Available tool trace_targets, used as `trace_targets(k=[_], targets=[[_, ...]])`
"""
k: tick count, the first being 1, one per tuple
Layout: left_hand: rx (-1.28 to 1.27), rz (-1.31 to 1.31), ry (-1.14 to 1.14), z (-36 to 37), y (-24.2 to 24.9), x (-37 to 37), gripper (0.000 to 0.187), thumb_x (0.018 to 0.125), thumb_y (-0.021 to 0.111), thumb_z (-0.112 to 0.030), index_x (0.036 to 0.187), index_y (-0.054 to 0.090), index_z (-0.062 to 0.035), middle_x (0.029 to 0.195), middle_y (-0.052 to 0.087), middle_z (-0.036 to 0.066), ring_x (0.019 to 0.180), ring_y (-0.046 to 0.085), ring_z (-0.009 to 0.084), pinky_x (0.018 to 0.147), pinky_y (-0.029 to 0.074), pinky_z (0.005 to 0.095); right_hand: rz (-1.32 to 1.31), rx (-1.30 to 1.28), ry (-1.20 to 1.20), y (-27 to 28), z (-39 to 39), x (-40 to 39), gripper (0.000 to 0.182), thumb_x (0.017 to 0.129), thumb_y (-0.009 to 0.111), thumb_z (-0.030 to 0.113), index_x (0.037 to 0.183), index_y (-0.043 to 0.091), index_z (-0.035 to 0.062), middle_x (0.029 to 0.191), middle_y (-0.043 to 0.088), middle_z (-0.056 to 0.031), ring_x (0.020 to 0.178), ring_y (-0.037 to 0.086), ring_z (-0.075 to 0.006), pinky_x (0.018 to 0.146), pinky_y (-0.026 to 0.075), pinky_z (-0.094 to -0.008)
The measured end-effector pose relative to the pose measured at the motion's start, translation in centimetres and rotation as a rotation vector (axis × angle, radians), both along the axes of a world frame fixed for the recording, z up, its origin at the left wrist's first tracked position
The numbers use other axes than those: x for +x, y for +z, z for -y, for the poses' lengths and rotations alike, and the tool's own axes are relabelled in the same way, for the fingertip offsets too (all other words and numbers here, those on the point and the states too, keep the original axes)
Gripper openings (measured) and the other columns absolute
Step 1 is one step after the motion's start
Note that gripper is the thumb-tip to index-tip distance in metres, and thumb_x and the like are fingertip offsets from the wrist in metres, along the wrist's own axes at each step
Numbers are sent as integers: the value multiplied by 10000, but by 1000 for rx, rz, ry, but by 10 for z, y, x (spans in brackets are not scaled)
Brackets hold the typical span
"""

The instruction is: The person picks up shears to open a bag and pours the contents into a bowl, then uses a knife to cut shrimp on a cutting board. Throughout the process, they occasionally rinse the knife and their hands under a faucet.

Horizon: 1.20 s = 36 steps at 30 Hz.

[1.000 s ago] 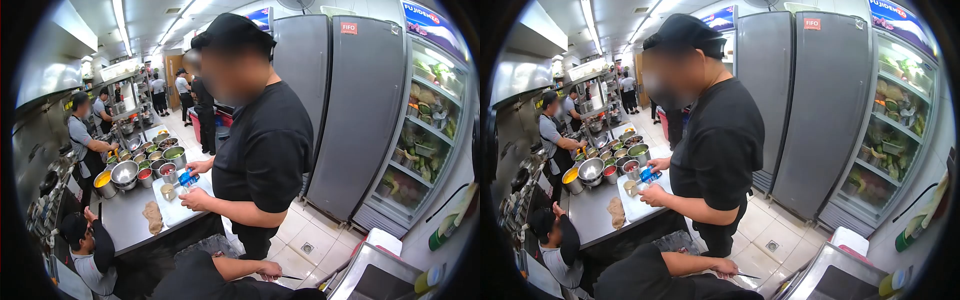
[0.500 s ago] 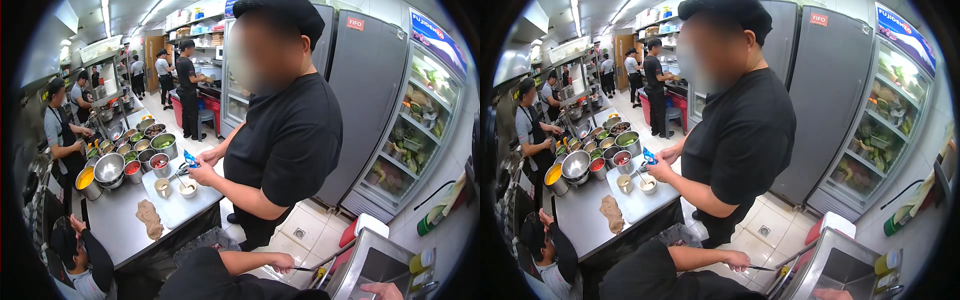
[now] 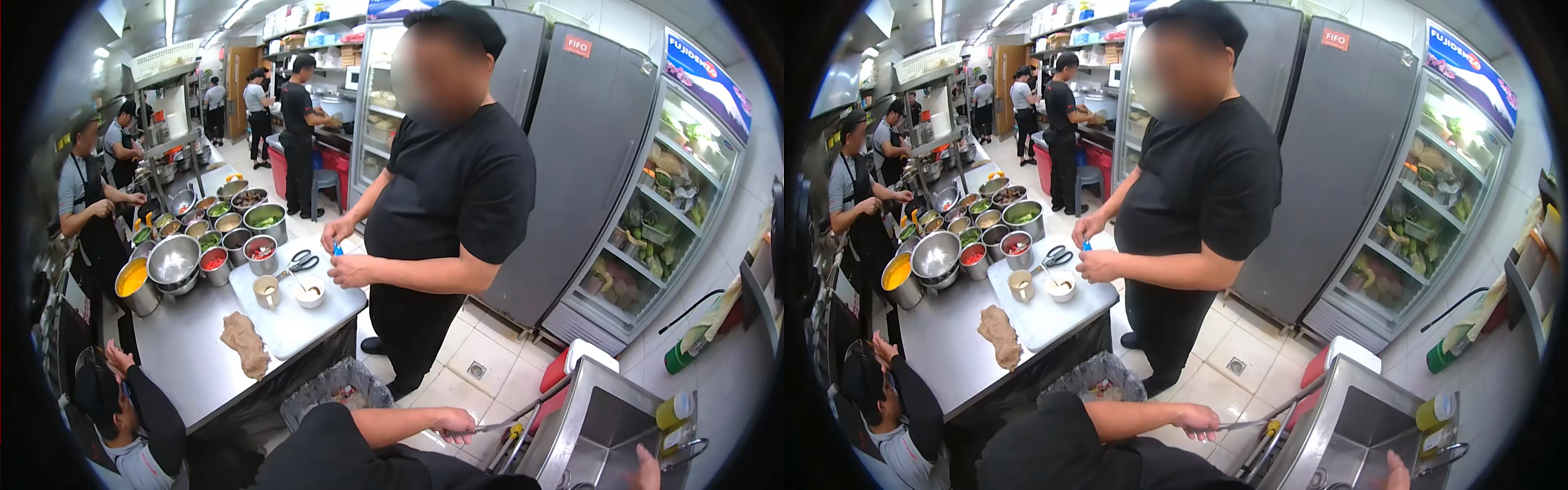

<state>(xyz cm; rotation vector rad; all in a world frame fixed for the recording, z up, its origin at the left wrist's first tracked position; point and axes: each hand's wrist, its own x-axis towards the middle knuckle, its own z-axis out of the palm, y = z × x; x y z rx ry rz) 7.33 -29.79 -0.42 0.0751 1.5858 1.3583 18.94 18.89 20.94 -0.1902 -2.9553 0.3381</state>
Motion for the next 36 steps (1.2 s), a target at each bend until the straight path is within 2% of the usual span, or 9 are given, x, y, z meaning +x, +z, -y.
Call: trace_targets(k=[4,7,14,16,18,22,32,35,36], targets=[[49,-6,9,-18,4,22,235,917,458,-240,1036,586,-82,932,648,45,690,586,121,515,483,289,173,335,135,-33,-32,30,412,852,631,316,1160,657,43,923,643,-280,902,625,-400,724,467,-459],[82,-39,8,-24,-4,31,203,894,493,-196,1048,564,-84,881,627,38,671,589,117,496,477,273,707,359,-144,-14,24,33,445,856,633,339,1122,651,-17,1001,648,-296,977,644,-384,759,492,-431],[169,-135,14,-37,16,35,321,859,582,-175,1145,494,-56,888,596,37,688,582,105,541,470,246,453,-428,190,-60,105,9,368,921,563,305,1050,675,-21,847,699,-102,746,630,-242,703,502,-389],[224,-206,7,-47,22,25,326,866,582,-171,1149,480,-46,875,580,45,660,581,108,533,472,249,561,-652,210,-118,112,-22,476,934,616,316,1264,558,-22,1006,689,-139,812,694,-225,690,562,-312],[267,-302,36,-52,41,21,313,880,578,-178,1139,471,-36,867,567,52,629,575,110,518,472,256,378,-904,123,-130,169,-33,339,937,616,248,1118,624,-38,840,693,-104,623,667,-165,578,539,-265],[309,-480,74,-68,48,13,237,887,570,-167,1060,478,-33,779,557,51,546,559,105,459,455,278,270,-1158,-58,-138,218,-44,270,939,602,247,983,637,-17,812,674,-97,581,635,-154,531,516,-263],[203,-309,-54,-66,76,-13,297,962,525,-299,1153,477,-78,750,539,28,562,514,111,473,430,273,-273,-1117,-448,-177,38,-39,137,859,646,149,924,562,62,677,548,-25,466,533,-124,400,448,-278],[220,-690,-35,-95,42,-28,312,956,542,-317,1160,506,-84,760,568,32,563,506,116,500,430,292,-398,-947,-619,-200,-50,-39,145,868,638,126,824,513,68,700,518,-24,499,475,-119,436,435,-276],[215,-761,-44,-105,40,-32,316,952,551,-317,1164,516,-84,762,578,33,570,507,118,515,432,298,-674,-1068,-531,-221,-77,-47,158,885,623,162,819,515,67,722,516,-37,558,476,-137,494,440,-312]])
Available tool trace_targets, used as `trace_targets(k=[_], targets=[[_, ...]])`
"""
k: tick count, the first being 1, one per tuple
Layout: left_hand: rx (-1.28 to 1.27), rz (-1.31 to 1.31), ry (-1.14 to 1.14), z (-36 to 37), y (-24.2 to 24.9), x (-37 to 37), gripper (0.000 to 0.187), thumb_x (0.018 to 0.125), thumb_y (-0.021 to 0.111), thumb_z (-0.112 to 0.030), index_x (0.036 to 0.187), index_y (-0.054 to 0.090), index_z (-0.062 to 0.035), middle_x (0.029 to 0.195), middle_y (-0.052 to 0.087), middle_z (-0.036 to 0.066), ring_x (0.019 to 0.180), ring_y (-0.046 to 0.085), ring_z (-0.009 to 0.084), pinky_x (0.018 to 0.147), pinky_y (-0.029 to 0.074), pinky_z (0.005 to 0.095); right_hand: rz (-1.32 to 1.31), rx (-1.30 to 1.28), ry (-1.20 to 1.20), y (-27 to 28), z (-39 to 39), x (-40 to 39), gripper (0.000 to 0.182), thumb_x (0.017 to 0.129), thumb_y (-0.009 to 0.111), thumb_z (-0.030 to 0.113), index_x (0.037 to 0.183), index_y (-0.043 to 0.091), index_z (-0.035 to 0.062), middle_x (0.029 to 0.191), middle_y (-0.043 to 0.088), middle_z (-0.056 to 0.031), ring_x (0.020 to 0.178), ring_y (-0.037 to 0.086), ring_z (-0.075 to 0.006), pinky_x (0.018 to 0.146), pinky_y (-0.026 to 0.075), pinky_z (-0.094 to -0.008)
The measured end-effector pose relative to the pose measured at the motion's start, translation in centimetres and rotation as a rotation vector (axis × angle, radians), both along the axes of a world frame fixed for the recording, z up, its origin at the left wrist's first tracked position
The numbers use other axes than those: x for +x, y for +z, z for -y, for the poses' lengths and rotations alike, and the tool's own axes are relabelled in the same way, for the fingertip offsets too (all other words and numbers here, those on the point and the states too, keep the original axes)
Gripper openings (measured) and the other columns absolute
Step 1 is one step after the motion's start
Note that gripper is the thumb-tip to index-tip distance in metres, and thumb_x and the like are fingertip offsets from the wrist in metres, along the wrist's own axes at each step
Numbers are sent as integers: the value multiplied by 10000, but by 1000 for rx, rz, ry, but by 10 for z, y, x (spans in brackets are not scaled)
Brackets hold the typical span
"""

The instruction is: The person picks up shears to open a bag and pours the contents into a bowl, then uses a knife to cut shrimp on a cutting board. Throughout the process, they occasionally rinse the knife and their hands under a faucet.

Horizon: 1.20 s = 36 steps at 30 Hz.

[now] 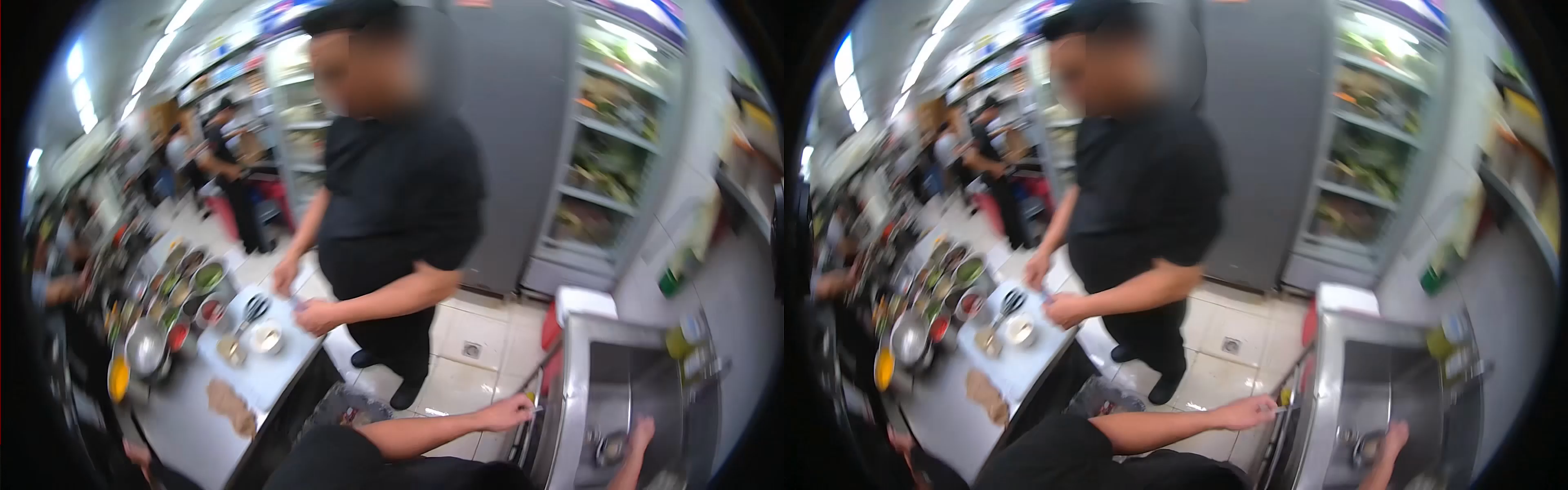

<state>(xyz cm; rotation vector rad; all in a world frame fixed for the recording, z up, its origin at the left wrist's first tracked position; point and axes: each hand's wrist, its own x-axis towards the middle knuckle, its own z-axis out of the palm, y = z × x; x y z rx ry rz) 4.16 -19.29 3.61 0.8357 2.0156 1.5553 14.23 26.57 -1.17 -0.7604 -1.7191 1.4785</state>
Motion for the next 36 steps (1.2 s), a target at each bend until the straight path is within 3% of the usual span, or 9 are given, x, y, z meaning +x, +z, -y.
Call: trace_targets(k=[7,10,14,16,20,26,29,33,36], targets=[[-289,13,-67,-43,33,-22,403,885,602,-168,1253,494,-41,933,632,89,749,554,128,677,468,285,247,57,-404,-47,-109,-9,367,927,598,398,1054,693,67,708,605,-5,564,484,-77,492,396,-268],[-419,-14,-110,-79,49,-32,427,857,602,-202,1254,515,-70,929,659,117,738,581,174,704,482,310,348,-97,-492,22,-78,-22,634,901,589,462,1291,526,-34,1325,531,-252,1280,477,-356,1066,368,-398],[-454,-58,-228,-118,49,-48,429,866,597,-217,1269,525,-87,960,675,146,817,637,236,776,504,352,568,-135,-599,0,-134,-39,868,887,573,535,1443,274,-61,1495,314,-256,1411,280,-360,1157,237,-416],[-399,-177,-253,-132,54,-58,426,887,562,-146,1303,513,-64,848,616,69,700,585,136,677,493,303,519,-139,-659,-25,-176,-37,888,884,566,552,1445,262,-66,1487,322,-267,1401,292,-376,1148,249,-429],[-432,-269,-345,-172,19,-93,435,873,568,-211,1279,516,-66,1141,627,212,1053,609,371,918,482,426,252,-111,-836,-70,-280,-50,794,821,667,569,1260,534,-80,1307,546,-253,1176,553,-375,1008,431,-439],[-348,-299,-307,-236,12,-115,414,804,538,-139,1199,548,-15,1116,611,238,1049,591,401,914,466,450,657,830,-620,-118,-394,-78,926,830,654,573,1402,350,-88,1362,450,-323,1274,448,-417,1090,333,-454],[-281,-338,-339,-276,13,-117,393,778,559,-127,1148,559,5,1059,622,243,1030,595,405,892,471,456,860,411,-22,-93,-363,-80,854,871,629,524,1419,338,-64,1378,449,-290,1280,437,-399,1090,324,-452],[-335,-422,-393,-333,20,-120,338,751,575,-101,1069,572,15,952,653,240,955,624,417,832,491,472,-103,-705,213,-49,-295,-89,674,907,637,403,1366,432,-46,1378,496,-161,1237,496,-236,1021,398,-300],[-428,-454,-405,-385,5,-119,291,740,564,-78,1014,589,17,908,658,245,910,637,421,799,501,484,-471,-727,23,-68,-292,-89,544,972,540,390,1342,470,-2,1288,546,-102,1036,579,-140,811,485,-223]])
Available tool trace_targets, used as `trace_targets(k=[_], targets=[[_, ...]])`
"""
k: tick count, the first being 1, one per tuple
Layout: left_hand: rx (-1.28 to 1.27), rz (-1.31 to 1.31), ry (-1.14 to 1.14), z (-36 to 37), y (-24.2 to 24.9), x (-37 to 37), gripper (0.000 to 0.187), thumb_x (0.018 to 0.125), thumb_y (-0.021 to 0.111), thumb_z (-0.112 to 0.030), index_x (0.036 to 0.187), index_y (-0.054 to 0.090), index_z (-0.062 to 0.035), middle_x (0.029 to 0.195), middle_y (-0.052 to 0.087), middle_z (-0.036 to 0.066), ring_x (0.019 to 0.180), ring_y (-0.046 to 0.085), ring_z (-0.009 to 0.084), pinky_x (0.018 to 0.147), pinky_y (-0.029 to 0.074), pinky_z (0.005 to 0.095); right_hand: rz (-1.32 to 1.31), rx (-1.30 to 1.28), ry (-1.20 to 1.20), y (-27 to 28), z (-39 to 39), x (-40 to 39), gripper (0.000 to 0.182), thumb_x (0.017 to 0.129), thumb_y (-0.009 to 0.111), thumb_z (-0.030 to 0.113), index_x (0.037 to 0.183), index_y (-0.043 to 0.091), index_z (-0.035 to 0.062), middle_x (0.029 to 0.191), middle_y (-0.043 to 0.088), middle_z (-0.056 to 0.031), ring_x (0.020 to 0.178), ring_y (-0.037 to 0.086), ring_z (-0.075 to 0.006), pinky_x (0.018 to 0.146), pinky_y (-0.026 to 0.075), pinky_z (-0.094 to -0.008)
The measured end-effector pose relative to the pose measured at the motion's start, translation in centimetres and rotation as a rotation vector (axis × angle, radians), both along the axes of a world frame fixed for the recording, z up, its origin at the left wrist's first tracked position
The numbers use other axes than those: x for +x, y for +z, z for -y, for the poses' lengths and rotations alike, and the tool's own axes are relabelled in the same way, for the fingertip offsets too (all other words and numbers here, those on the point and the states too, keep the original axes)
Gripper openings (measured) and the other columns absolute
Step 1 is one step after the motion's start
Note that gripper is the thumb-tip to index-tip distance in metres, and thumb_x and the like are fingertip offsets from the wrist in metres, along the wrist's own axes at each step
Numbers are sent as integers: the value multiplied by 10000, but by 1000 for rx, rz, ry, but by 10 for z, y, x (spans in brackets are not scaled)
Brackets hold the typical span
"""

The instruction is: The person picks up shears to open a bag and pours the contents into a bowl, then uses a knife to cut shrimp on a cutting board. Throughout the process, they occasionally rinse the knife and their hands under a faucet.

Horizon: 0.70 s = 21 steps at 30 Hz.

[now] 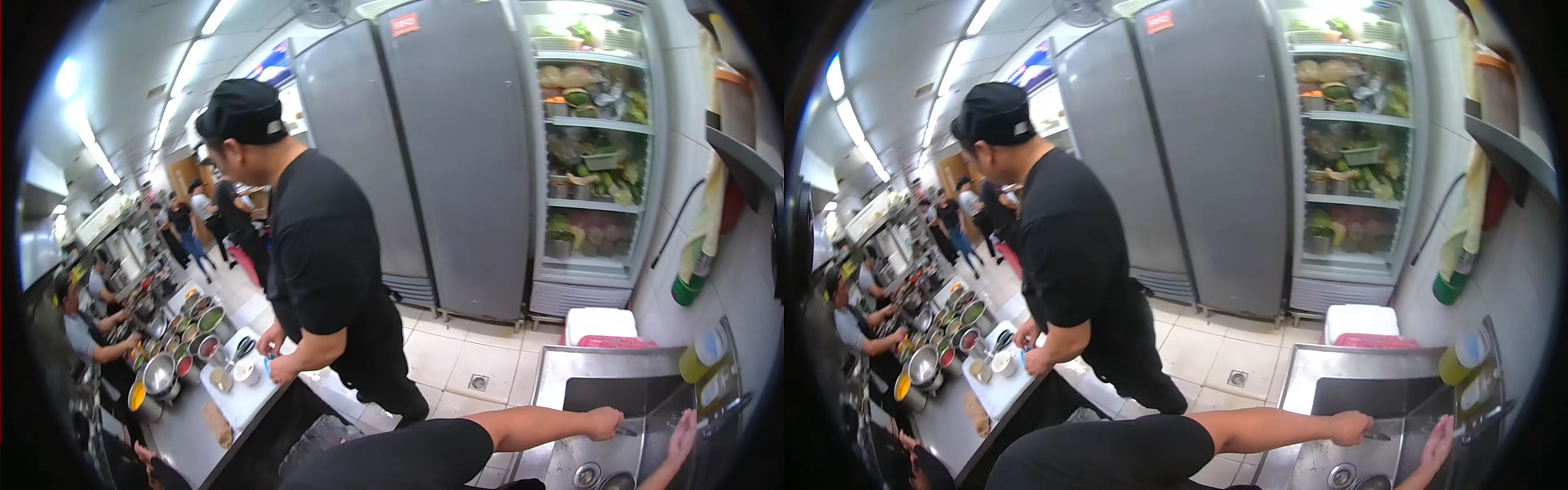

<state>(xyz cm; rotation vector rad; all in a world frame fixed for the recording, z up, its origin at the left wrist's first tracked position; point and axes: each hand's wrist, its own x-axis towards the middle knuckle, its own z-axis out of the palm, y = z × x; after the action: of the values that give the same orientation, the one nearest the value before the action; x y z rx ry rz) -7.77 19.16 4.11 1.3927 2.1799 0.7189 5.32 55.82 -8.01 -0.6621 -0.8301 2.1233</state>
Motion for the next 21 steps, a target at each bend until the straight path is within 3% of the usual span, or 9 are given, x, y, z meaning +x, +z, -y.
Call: trace_targets(k=[4,5,6,8,9,11,13,15,21], targets=[[64,-20,28,-65,-5,13,235,712,563,-55,909,652,40,885,664,265,862,644,436,785,520,485,111,173,35,76,72,55,588,942,551,492,1280,509,13,1092,605,-67,719,596,-108,478,453,-218],[82,-24,32,-82,0,22,235,721,564,-61,913,651,43,888,665,267,864,646,436,792,522,485,336,-47,-146,66,77,52,690,878,584,596,1279,515,39,962,594,-38,568,495,-67,361,342,-226],[136,-83,-15,-104,-12,21,235,735,568,-74,922,652,39,916,664,264,884,646,432,797,523,482,541,2,-122,40,65,65,914,839,498,728,1473,325,94,1433,451,-151,834,569,-155,622,464,-268],[131,-123,-81,-138,-9,32,242,762,580,-99,954,654,28,1024,655,253,946,644,414,813,527,473,478,94,62,46,109,70,951,837,445,767,1463,343,58,1453,424,-169,1221,456,-262,946,393,-383],[209,-115,-81,-148,-17,42,248,786,610,-134,975,640,23,1076,644,242,964,643,402,824,526,469,466,-1,118,60,128,67,958,841,446,762,1444,359,23,1450,431,-158,1174,487,-248,938,394,-369],[-25,-1,-134,-144,32,60,315,849,617,-232,1059,607,2,995,675,225,956,657,360,781,529,466,429,-19,138,103,157,59,859,879,474,696,1349,433,-22,1307,548,-130,1082,549,-211,914,426,-330],[-5,-11,-106,-145,36,69,397,878,600,-278,1175,544,-21,1073,651,240,1022,622,395,849,494,480,310,-121,23,104,148,50,472,940,550,499,1125,603,69,851,629,-31,733,591,-139,676,502,-289],[97,34,-111,-141,35,73,413,896,576,-282,1214,512,-26,1082,638,255,1029,604,423,867,476,489,234,-31,8,102,137,50,285,917,629,407,935,626,122,753,574,11,691,561,-127,626,480,-324],[219,17,-132,-115,24,70,366,889,587,-204,1207,510,-42,1039,637,255,1001,605,429,845,478,491,275,-194,-89,88,112,46,176,881,674,294,926,674,124,641,531,33,580,526,-117,587,468,-287]])
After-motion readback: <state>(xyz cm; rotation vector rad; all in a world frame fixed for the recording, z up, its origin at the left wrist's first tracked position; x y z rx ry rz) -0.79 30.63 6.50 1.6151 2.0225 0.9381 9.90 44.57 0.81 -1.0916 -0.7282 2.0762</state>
